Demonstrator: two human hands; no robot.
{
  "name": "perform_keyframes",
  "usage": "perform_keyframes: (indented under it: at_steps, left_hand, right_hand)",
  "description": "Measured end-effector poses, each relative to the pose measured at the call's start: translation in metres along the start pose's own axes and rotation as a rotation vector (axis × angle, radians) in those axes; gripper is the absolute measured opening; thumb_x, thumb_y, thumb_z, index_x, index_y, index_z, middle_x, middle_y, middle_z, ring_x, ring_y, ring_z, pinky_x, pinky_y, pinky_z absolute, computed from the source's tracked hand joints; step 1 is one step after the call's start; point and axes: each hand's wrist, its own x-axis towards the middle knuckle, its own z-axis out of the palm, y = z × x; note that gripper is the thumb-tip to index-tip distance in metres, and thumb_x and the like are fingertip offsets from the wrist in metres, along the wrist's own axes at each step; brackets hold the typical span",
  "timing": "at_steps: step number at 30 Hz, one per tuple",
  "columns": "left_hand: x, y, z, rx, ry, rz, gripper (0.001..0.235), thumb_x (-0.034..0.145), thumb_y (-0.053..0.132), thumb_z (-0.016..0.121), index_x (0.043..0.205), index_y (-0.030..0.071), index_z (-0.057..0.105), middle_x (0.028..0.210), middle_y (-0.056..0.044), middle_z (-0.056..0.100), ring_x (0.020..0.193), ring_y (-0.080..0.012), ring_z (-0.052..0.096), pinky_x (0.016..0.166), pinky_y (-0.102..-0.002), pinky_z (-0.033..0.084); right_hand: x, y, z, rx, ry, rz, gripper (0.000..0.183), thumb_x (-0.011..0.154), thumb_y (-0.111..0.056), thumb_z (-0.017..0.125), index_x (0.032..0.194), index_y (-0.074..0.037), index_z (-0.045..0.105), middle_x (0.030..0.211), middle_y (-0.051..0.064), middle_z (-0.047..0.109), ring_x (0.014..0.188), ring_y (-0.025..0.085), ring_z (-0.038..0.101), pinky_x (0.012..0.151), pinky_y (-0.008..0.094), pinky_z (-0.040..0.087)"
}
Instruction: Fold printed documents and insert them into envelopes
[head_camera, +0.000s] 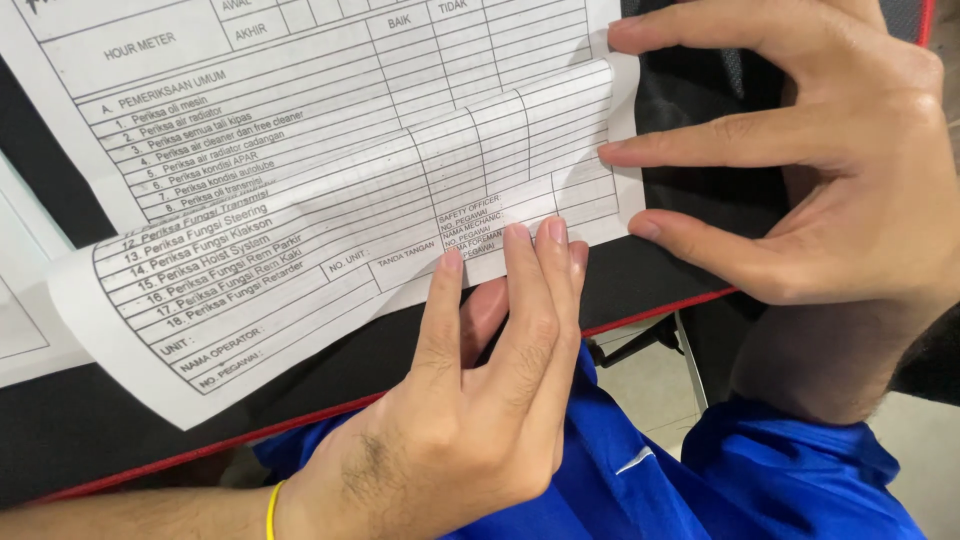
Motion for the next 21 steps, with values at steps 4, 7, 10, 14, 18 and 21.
perform_keyframes:
  at_steps: [4,7,10,14,18,21]
  left_hand:
    - [-0.0006,0.001,0.0002,0.003,-0.013,0.007,0.04,0.096,-0.008,0.053,0.132,-0.001,0.07,0.124,-0.015,0.072,0.114,-0.0232,0.066,0.088,-0.036,0.06]
    - [0.0001,0.0014,-0.0004,0.018,-0.013,0.025,0.039,0.096,-0.007,0.057,0.132,-0.001,0.07,0.123,-0.015,0.072,0.113,-0.0237,0.067,0.086,-0.035,0.06]
    - [0.0007,0.0041,-0.0007,0.014,-0.011,-0.004,0.038,0.095,-0.011,0.06,0.13,-0.001,0.07,0.122,-0.017,0.071,0.112,-0.0257,0.068,0.081,-0.031,0.061]
    - [0.0004,0.0052,-0.0008,0.007,-0.01,-0.016,0.038,0.095,-0.009,0.063,0.13,0.0,0.071,0.122,-0.018,0.071,0.112,-0.0256,0.069,0.08,-0.03,0.061]
    - [-0.0002,0.0061,-0.0013,-0.003,-0.012,-0.039,0.038,0.095,-0.009,0.061,0.13,0.001,0.072,0.122,-0.016,0.072,0.114,-0.0255,0.068,0.081,-0.03,0.061]
    - [-0.0029,0.0035,-0.0005,0.0,-0.004,-0.039,0.039,0.095,-0.01,0.058,0.13,0.0,0.069,0.123,-0.015,0.071,0.113,-0.0238,0.069,0.081,-0.029,0.062]
  right_hand:
    - [0.0003,0.0011,0.0013,-0.005,0.003,-0.011,0.016,0.096,-0.015,0.087,0.108,-0.005,0.082,0.143,0.037,0.067,0.134,0.046,0.061,0.116,0.052,0.037]
    - [0.0011,-0.0007,0.0022,0.012,0.021,-0.007,0.014,0.097,-0.014,0.086,0.108,-0.007,0.083,0.145,0.036,0.064,0.134,0.046,0.056,0.117,0.053,0.037]
    - [0.0032,-0.0023,0.0026,0.0,0.019,-0.019,0.009,0.096,-0.015,0.086,0.103,-0.01,0.083,0.144,0.037,0.064,0.133,0.045,0.054,0.116,0.052,0.033]
    - [0.0048,-0.0026,0.0022,-0.011,0.008,-0.035,0.005,0.097,-0.013,0.085,0.102,-0.014,0.083,0.144,0.035,0.063,0.133,0.05,0.055,0.118,0.057,0.037]
    - [0.0053,-0.0008,0.0011,-0.021,-0.016,-0.043,0.006,0.097,-0.013,0.085,0.102,-0.013,0.083,0.145,0.035,0.062,0.134,0.051,0.052,0.119,0.059,0.035]
    - [0.0077,-0.0022,0.0029,-0.008,-0.03,-0.063,0.01,0.097,-0.008,0.08,0.1,-0.017,0.083,0.145,0.031,0.058,0.135,0.051,0.044,0.122,0.062,0.035]
